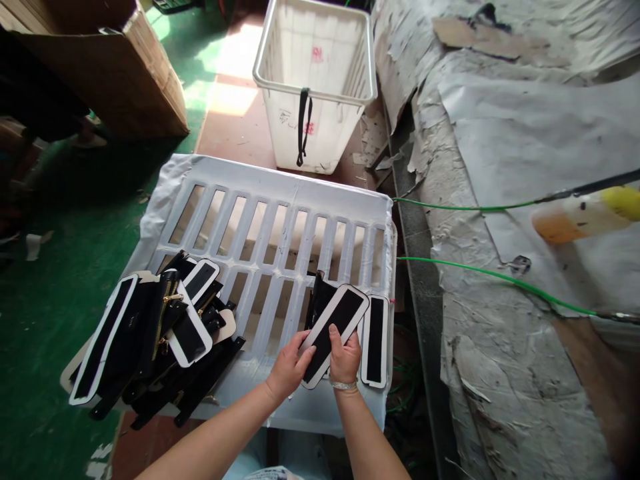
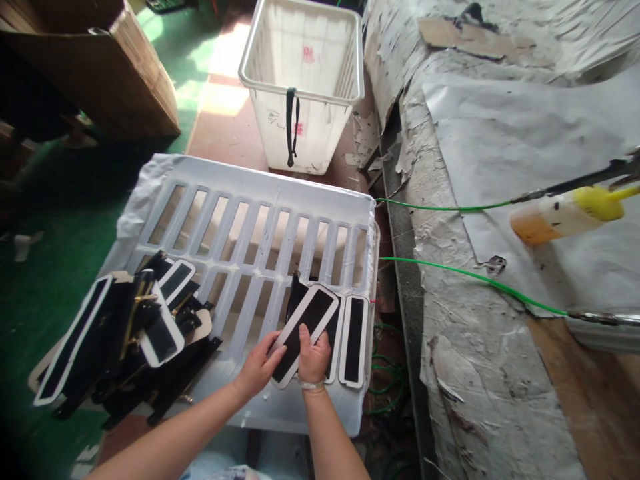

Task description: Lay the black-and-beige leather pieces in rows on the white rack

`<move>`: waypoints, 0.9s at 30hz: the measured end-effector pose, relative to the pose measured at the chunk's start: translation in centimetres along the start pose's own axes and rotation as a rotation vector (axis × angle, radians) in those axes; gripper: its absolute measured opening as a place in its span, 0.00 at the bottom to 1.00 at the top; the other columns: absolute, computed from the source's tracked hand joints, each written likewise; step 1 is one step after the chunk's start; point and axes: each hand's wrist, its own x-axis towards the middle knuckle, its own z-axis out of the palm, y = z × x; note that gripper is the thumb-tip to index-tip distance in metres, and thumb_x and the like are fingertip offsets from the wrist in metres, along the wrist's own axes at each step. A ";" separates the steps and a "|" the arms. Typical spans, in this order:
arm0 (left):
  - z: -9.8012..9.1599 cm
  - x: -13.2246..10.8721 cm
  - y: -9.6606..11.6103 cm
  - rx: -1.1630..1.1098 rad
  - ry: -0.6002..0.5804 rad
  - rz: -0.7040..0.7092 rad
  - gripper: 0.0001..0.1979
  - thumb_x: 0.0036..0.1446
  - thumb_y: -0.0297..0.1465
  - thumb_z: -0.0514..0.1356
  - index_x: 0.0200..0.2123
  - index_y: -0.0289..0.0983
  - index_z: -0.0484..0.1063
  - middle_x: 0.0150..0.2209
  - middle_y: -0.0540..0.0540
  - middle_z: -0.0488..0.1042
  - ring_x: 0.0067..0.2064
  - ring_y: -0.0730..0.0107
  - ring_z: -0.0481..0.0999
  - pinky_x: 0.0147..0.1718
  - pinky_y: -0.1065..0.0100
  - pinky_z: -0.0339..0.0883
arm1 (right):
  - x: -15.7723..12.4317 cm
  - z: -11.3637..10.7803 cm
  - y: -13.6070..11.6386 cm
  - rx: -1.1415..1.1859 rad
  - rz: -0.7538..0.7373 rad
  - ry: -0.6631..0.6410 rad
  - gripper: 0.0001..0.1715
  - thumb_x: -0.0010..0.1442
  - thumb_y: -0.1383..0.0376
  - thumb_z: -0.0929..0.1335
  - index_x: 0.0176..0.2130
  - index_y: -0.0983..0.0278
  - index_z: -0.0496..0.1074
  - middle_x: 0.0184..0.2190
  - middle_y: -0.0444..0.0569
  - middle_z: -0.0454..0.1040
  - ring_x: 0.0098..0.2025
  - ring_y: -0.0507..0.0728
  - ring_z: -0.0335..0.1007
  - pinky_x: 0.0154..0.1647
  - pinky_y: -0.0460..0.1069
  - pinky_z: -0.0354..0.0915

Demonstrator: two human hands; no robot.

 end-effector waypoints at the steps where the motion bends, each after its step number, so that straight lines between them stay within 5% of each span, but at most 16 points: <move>1: -0.1 0.1 0.0 0.020 0.000 0.022 0.15 0.59 0.34 0.51 0.49 0.37 0.63 0.47 0.43 0.71 0.48 0.65 0.71 0.49 0.62 0.63 | 0.0 0.1 0.1 0.024 0.011 0.004 0.22 0.53 0.58 0.68 0.45 0.67 0.68 0.40 0.53 0.75 0.44 0.57 0.70 0.48 0.53 0.65; 9: -0.1 0.6 0.7 0.097 0.000 0.143 0.17 0.60 0.32 0.50 0.52 0.36 0.61 0.55 0.40 0.65 0.56 0.65 0.64 0.56 0.60 0.57 | 0.3 -0.2 -0.5 0.099 0.032 0.053 0.23 0.54 0.58 0.68 0.47 0.67 0.67 0.42 0.53 0.74 0.43 0.57 0.71 0.46 0.52 0.66; 16: 1.0 0.7 -4.2 -0.033 -0.031 0.063 0.16 0.59 0.33 0.51 0.50 0.37 0.63 0.51 0.41 0.69 0.52 0.64 0.68 0.52 0.61 0.61 | 0.4 0.2 3.8 -0.055 0.046 -0.024 0.22 0.54 0.55 0.67 0.43 0.67 0.68 0.40 0.53 0.75 0.43 0.58 0.71 0.47 0.53 0.65; 22: 0.4 -0.3 -7.2 0.096 0.037 -0.141 0.14 0.57 0.38 0.51 0.33 0.36 0.71 0.34 0.44 0.72 0.37 0.66 0.71 0.37 0.66 0.65 | -0.2 0.1 7.1 -0.350 0.135 -0.327 0.20 0.60 0.52 0.59 0.39 0.65 0.66 0.36 0.53 0.74 0.40 0.57 0.70 0.42 0.50 0.64; 27: -0.9 1.7 -7.7 0.074 0.028 -0.257 0.14 0.51 0.41 0.54 0.24 0.36 0.69 0.24 0.49 0.70 0.29 0.70 0.68 0.30 0.70 0.62 | 1.9 0.1 6.7 -0.752 0.149 -0.580 0.15 0.63 0.57 0.56 0.38 0.63 0.65 0.29 0.48 0.72 0.31 0.55 0.68 0.31 0.47 0.60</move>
